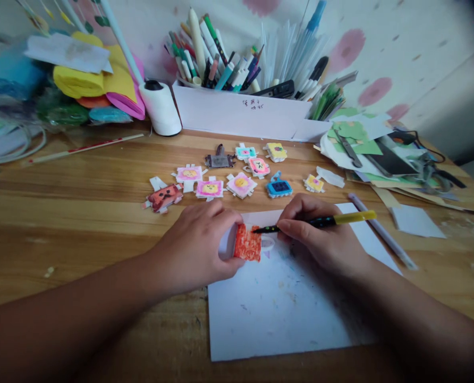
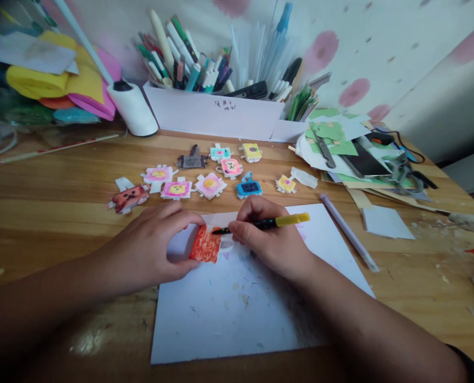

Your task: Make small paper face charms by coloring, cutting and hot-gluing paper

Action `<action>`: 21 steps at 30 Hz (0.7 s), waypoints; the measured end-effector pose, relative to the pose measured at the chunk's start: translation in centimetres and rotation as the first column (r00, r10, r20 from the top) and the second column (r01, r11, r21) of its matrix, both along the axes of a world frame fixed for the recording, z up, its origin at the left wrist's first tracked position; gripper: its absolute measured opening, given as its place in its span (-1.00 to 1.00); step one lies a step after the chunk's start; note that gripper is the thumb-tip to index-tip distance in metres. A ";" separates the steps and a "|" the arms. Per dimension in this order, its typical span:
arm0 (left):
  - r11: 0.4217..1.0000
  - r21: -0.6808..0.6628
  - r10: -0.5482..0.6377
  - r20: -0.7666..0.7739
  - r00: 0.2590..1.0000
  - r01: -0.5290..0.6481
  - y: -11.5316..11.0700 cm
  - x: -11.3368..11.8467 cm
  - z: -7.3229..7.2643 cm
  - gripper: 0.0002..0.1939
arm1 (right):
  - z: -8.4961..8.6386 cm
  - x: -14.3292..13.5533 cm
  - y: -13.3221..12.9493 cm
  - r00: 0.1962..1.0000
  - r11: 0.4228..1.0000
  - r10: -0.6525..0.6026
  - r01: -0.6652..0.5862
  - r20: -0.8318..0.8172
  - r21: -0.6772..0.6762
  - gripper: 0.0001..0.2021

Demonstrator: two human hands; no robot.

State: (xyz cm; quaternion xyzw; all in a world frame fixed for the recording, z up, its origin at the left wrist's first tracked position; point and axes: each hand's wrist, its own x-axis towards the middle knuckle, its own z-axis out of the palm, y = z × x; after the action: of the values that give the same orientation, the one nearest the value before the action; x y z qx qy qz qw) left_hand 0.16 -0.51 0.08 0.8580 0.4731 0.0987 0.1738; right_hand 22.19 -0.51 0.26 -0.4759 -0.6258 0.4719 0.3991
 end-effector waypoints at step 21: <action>0.999 -0.032 0.000 0.005 1.000 0.000 0.0 0.0 0.1 -0.55 | 0.1 -0.3 0.0 0.999 0.999 0.030 -0.031 0.045 0.032 -0.84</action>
State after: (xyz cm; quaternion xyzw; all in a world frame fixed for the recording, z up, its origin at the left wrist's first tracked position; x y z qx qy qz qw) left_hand 0.19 -0.50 0.16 0.8548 0.4743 0.0931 0.1887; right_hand 21.86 -0.47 0.34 -0.4701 -0.6493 0.4570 0.3854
